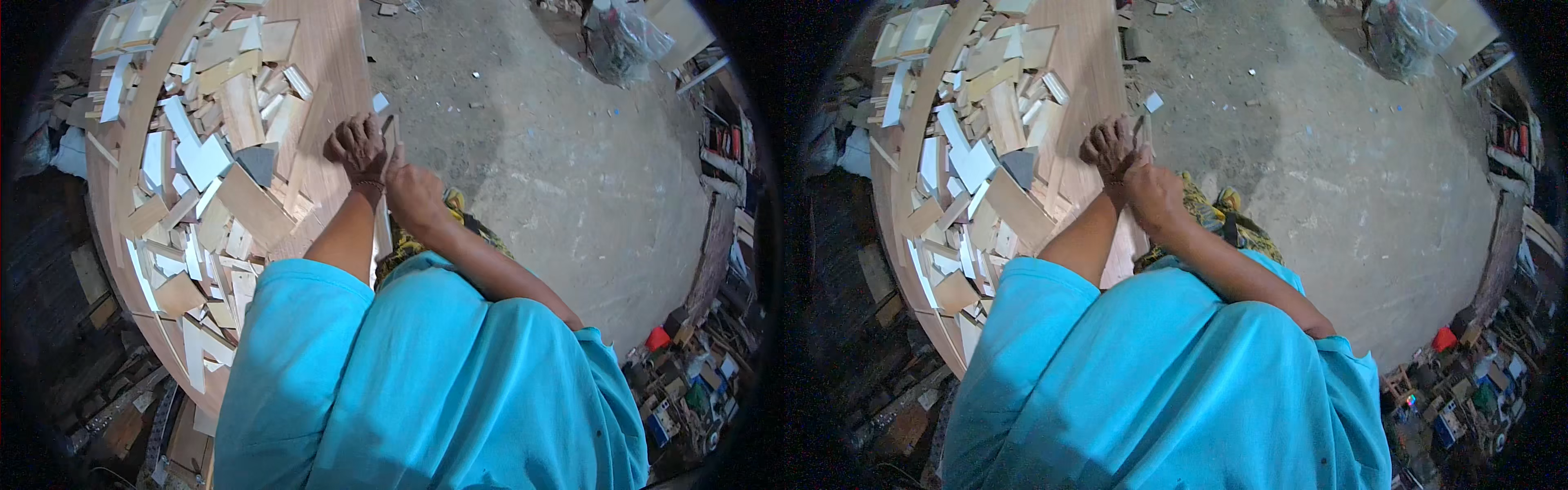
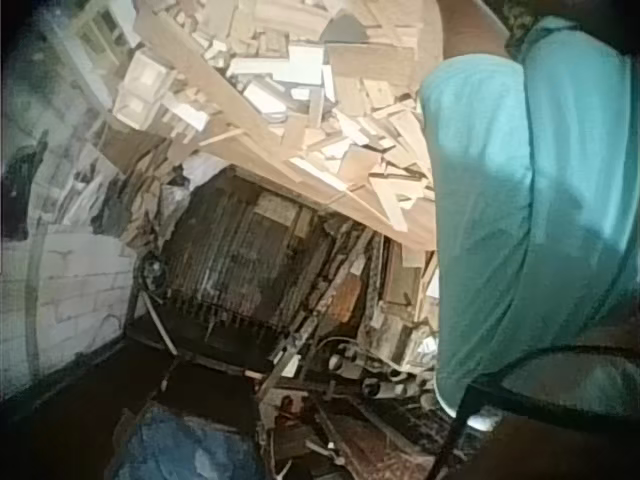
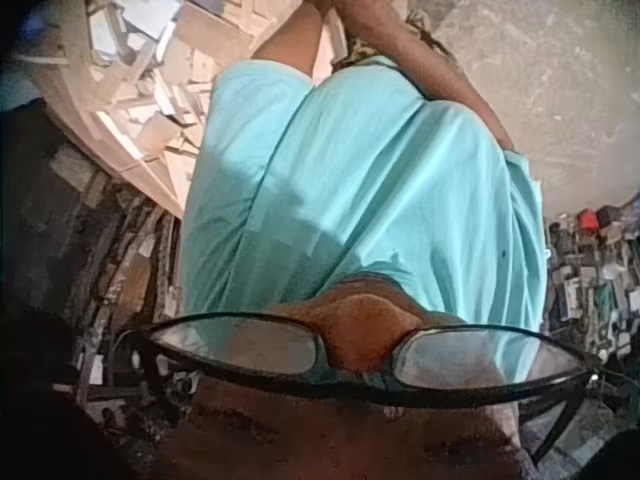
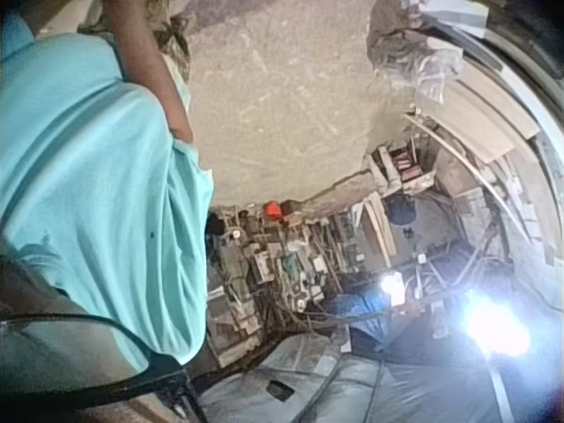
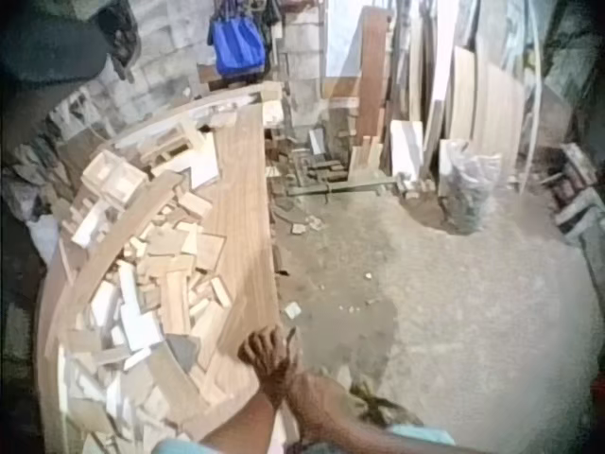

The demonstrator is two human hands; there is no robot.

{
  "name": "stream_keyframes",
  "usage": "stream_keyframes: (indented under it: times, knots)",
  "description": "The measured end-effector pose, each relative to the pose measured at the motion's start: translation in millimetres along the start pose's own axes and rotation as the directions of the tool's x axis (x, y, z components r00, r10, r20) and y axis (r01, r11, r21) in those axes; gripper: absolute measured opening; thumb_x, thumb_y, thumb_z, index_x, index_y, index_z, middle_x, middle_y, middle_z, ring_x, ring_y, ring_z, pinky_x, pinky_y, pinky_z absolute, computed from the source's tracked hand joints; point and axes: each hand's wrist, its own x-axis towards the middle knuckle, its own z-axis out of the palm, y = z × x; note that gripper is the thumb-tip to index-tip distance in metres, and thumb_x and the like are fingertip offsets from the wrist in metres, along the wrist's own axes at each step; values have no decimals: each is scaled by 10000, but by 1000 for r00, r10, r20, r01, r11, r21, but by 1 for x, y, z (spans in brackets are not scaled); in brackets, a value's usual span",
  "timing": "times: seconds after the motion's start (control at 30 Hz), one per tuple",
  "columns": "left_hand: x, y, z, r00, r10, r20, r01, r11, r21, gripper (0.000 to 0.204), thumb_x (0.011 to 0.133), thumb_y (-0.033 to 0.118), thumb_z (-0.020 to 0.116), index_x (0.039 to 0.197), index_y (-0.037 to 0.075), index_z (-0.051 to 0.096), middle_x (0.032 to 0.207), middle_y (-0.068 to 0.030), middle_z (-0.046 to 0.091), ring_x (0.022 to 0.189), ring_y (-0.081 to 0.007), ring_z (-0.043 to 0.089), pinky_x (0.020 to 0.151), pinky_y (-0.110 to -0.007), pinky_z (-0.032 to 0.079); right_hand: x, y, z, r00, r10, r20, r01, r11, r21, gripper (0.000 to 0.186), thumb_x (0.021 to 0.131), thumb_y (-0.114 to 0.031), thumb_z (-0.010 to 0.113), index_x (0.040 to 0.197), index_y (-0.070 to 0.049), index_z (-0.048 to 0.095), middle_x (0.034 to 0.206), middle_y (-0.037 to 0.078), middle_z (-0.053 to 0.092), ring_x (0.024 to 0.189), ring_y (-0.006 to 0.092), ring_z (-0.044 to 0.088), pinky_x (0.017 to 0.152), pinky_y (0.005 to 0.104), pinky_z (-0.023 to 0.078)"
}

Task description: Measure and cut small pieces of wood using a pencil and a hacksaw.

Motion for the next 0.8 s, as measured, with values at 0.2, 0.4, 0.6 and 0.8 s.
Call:
stream_keyframes:
  times: [0.2, 0.4, 0.6, 0.8]
  knots:
    - [12, 10, -5, 997, 18, -79, -22, 999, -47, 355, 755, 327, 497, 1023, 95, 493, 1054, -53, 456, 1055, -231, 393, 888, -479, 256, 30, 28, 0, 999, 2, -51, 4, 992, 127, 335, 794, -98, 389, 1028, 139, 422, 637, 216, 571, 592, 360, 580, 464, 435, 452]
    - [7, -5, 4, 998, -21, -64, 23, 999, 33, 322, 744, 310, 496, 988, 101, 496, 1069, -52, 450, 1059, -233, 391, 868, -468, 263, 10, 12, -4, 997, -24, -76, 35, 988, 151, 377, 786, -104, 393, 1068, 146, 398, 626, 212, 567, 565, 357, 572, 464, 436, 450]
    - [18, 5, 4, 996, -84, -41, 88, 990, 106, 329, 718, 301, 510, 989, 115, 489, 1084, -38, 437, 1073, -228, 379, 869, -449, 253, 26, 15, 2, 993, -31, -114, 45, 991, 123, 427, 747, -55, 427, 1110, 162, 369, 605, 208, 564, 534, 322, 581, 440, 394, 455]
    - [19, 4, 1, 990, -137, -29, 139, 983, 117, 366, 716, 333, 506, 1015, 122, 495, 1100, -34, 436, 1073, -228, 379, 862, -433, 262, 23, 10, -5, 993, -42, -110, 49, 997, 55, 377, 780, -55, 395, 1088, 162, 400, 642, 192, 584, 554, 292, 596, 444, 358, 466]
